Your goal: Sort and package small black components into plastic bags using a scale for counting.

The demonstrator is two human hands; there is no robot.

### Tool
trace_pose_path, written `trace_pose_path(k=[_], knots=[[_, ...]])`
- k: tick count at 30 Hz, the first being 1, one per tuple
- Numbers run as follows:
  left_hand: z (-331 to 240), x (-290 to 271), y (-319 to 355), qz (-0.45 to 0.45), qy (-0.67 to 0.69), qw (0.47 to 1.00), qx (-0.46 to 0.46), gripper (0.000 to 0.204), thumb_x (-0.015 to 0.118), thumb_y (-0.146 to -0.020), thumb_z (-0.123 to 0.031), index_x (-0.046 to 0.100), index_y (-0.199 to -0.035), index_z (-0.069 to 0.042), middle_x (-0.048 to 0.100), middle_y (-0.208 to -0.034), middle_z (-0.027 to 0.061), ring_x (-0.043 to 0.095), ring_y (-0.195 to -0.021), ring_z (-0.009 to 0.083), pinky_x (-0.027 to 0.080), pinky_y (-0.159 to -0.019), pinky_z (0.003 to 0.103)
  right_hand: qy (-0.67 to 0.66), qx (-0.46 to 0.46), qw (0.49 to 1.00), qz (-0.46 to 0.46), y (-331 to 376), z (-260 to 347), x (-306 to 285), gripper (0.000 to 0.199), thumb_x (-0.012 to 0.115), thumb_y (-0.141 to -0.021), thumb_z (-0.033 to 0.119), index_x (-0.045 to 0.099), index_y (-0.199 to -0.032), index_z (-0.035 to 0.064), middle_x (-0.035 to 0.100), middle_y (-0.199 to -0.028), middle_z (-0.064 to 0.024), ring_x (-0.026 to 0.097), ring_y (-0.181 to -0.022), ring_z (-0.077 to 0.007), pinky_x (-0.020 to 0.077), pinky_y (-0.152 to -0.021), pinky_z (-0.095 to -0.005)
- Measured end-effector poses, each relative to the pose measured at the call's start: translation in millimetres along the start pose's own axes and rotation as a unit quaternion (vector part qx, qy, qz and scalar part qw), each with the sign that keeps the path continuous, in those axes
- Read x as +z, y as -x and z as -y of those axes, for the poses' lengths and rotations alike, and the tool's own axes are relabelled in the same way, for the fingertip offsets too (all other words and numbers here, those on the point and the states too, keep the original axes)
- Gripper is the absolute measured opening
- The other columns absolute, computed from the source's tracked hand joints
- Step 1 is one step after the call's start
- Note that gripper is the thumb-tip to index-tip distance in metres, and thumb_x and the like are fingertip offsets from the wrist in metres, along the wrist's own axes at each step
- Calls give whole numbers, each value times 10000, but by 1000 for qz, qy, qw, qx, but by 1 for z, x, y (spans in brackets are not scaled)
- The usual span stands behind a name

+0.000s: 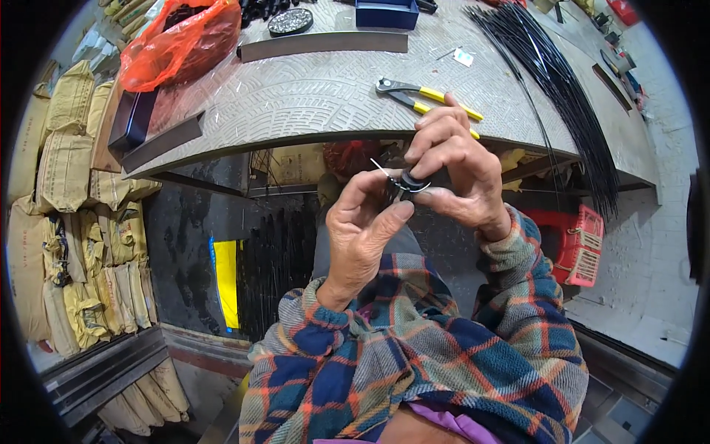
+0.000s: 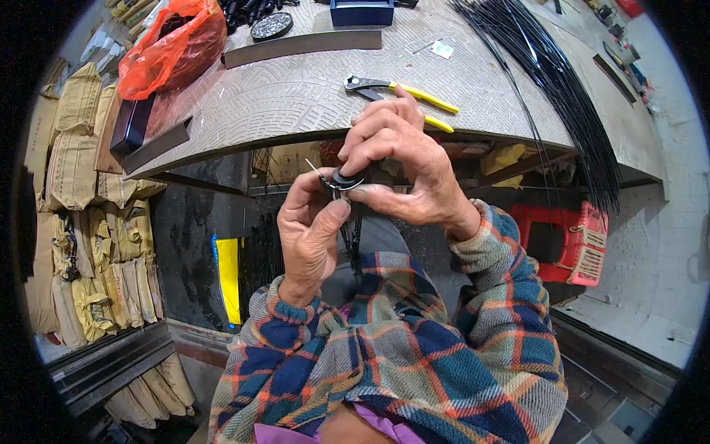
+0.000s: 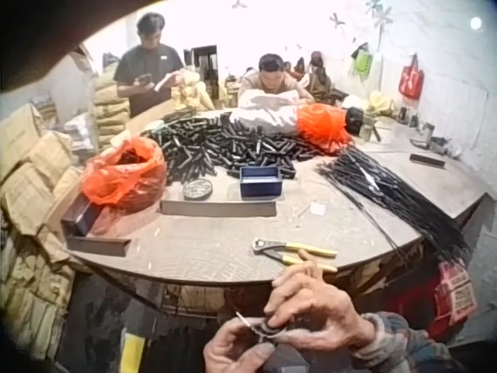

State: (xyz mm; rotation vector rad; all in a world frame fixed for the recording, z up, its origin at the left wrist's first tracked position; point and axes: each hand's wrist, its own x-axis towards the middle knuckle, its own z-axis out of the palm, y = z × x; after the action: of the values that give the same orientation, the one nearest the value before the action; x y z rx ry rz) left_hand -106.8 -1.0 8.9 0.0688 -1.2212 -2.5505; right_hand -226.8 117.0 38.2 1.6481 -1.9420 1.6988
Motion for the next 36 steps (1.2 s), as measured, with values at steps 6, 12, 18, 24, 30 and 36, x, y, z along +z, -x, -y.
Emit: trace_pose_path(k=[6, 12, 18, 24, 30, 36], knots=[[-3, -2, -3, 40, -19, 999, 20, 341, 664, -746, 45, 550, -1063, -7, 563, -967, 26, 536, -876, 78, 442, -792, 210, -10, -35, 999, 17, 4, -2, -6, 212, 752, -648, 161, 652, -835, 163, 601, -859, 31, 516, -900, -161, 147, -1024, -452], [-3, 0, -2, 3, -29, 998, 48, 316, 678, -723, 57, 570, -1015, 2, 550, -898, 16, 521, -800, 67, 426, -750, 202, 52, -42, 998, 3, 6, 3, 3, 255, 736, -653, 236, 631, -838, 95, 615, -871, -38, 494, -964, -215, 164, -1038, -470], [-6, -5, 9, 17, -43, 994, 94, 315, 708, -734, -65, 536, -990, 0, 522, -902, 44, 523, -776, 105, 437, -708, 212, -326, 177, 907, -199, 29, 17, 47, 462, 736, -693, 277, 570, -971, -53, 542, -973, -109, 496, -986, -183, 365, -907, -322], [-11, -18, 25, 35, -85, 986, 138, 350, 682, -783, -251, 530, -967, 3, 491, -863, 47, 476, -797, 113, 393, -720, 229, -396, 229, 887, -57, 41, 33, 52, 164, 687, -707, 96, 573, -763, -9, 548, -786, -69, 514, -747, -131, 412, -668, -252], [-23, -7, 50, -31, -141, 968, 205, 314, 651, -810, -218, 519, -992, 1, 487, -894, 45, 468, -816, 104, 386, -740, 220, -302, 166, 938, -30, 44, 53, 68, 156, 686, -687, 43, 548, -753, 14, 569, -788, -53, 518, -733, -123, 406, -649, -248], [-29, -18, 62, 30, -132, 971, 199, 298, 648, -811, -214, 511, -970, -2, 462, -865, 37, 440, -775, 117, 367, -695, 228, -246, 170, 954, -37, 45, 70, 75, 191, 716, -694, 85, 536, -724, 28, 563, -776, -60, 527, -715, -136, 407, -633, -256]])
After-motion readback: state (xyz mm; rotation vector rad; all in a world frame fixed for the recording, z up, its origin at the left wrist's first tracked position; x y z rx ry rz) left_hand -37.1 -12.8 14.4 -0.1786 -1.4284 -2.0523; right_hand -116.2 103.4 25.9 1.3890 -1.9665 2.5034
